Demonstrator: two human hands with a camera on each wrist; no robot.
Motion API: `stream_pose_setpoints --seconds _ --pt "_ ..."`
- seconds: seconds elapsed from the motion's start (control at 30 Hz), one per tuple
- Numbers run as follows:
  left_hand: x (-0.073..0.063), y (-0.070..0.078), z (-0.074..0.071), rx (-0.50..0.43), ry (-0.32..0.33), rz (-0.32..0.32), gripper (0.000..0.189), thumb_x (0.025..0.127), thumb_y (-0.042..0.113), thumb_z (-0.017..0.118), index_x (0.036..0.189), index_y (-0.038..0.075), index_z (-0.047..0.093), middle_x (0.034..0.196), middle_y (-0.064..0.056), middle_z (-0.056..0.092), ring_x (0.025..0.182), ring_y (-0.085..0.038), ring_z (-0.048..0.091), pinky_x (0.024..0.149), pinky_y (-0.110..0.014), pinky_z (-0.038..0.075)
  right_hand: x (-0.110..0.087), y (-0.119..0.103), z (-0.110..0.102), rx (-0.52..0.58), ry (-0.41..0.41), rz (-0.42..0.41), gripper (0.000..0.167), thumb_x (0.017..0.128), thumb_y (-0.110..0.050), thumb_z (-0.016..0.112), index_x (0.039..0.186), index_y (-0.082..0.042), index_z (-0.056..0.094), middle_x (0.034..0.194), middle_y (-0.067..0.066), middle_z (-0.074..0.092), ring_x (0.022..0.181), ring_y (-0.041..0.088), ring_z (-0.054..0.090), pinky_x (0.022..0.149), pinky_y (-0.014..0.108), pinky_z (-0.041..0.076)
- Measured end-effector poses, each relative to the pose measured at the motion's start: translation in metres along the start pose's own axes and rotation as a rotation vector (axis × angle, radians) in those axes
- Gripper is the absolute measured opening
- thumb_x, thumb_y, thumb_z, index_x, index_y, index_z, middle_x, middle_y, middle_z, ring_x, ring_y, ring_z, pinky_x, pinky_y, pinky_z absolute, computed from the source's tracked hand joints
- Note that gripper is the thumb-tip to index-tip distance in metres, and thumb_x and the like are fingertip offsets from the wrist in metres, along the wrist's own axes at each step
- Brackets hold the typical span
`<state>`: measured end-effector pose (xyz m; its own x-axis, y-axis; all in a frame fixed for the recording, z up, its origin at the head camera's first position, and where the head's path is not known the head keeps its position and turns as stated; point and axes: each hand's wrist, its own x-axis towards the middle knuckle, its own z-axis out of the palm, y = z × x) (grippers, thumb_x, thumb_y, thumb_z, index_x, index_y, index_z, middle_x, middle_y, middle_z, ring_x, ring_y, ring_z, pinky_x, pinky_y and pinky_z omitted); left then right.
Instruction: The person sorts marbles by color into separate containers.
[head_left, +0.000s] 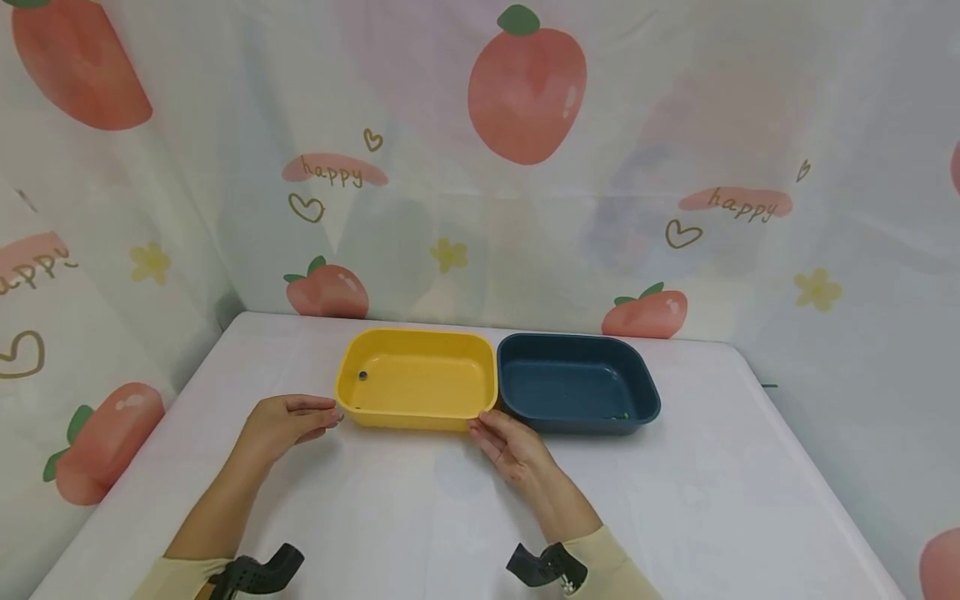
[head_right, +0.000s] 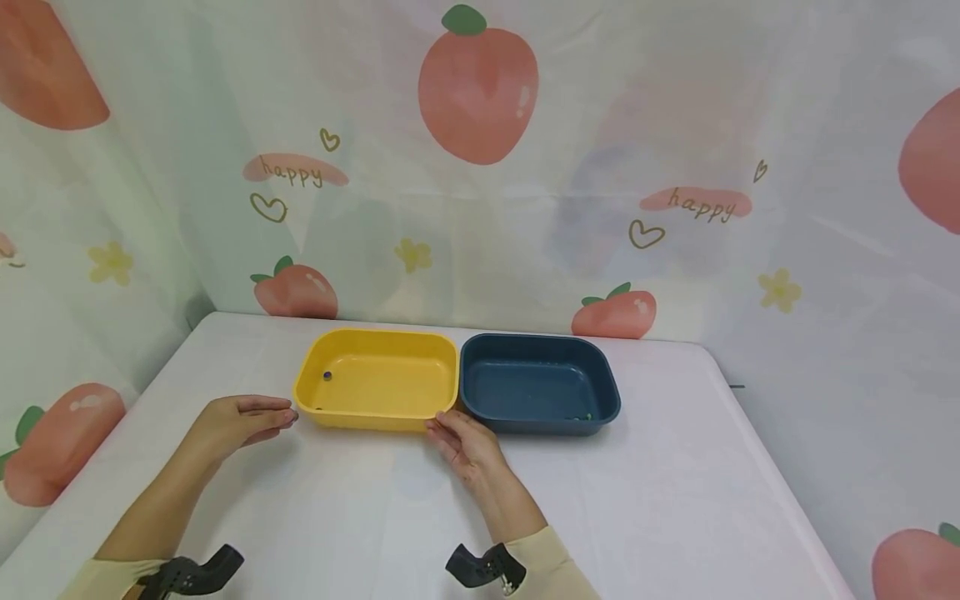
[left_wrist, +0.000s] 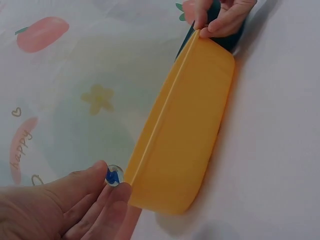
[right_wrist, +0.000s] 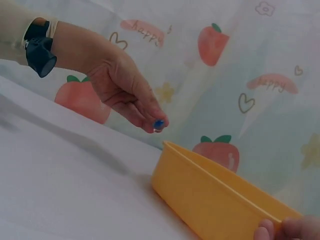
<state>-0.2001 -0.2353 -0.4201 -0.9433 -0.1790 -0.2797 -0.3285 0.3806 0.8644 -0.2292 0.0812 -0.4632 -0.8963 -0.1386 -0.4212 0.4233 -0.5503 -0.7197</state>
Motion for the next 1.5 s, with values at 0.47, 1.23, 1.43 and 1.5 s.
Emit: stream_pose_setpoints --seconds 0.47,1.23,1.43,1.5 --pt "0.026 0.025 0.014 -0.075 -0.023 0.018 0.05 0.083 0.03 0.08 0.12 -0.001 0.067 0.108 -0.012 0.074 0.095 -0.017 0.072 0.087 -0.03 0.057 -0.002 0.0 -0.001 0.013 -0.009 0.005 0.016 0.095 0.005 0.058 0.084 -0.004 0.065 0.078 0.007 0.07 0.076 0.015 0.072 0.078 0.025 0.059" --pt "0.047 0.03 0.025 -0.013 0.036 0.016 0.04 0.087 0.026 0.076 0.118 0.0 0.069 0.112 -0.016 0.072 0.095 -0.02 0.071 0.083 -0.027 0.058 -0.001 -0.003 -0.002 0.032 -0.019 0.0 0.021 0.094 0.008 0.057 0.079 -0.004 0.066 0.077 0.007 0.07 0.075 0.015 0.072 0.077 0.026 0.059" --pt "0.045 0.029 0.024 -0.072 0.018 0.026 0.039 0.088 0.021 0.075 0.119 -0.002 0.068 0.113 -0.016 0.071 0.094 -0.018 0.072 0.081 -0.024 0.058 0.0 -0.001 -0.002 0.036 -0.003 0.007 0.021 0.094 0.008 0.057 0.079 -0.004 0.067 0.076 0.007 0.07 0.075 0.015 0.072 0.078 0.025 0.059" --pt "0.044 0.029 0.024 -0.099 0.01 0.032 0.039 0.088 0.019 0.076 0.119 -0.004 0.068 0.11 -0.014 0.073 0.091 -0.016 0.072 0.079 -0.023 0.058 0.0 -0.001 -0.001 0.038 0.01 0.009 0.02 0.094 0.007 0.057 0.08 -0.004 0.067 0.077 0.007 0.07 0.075 0.015 0.072 0.077 0.025 0.059"
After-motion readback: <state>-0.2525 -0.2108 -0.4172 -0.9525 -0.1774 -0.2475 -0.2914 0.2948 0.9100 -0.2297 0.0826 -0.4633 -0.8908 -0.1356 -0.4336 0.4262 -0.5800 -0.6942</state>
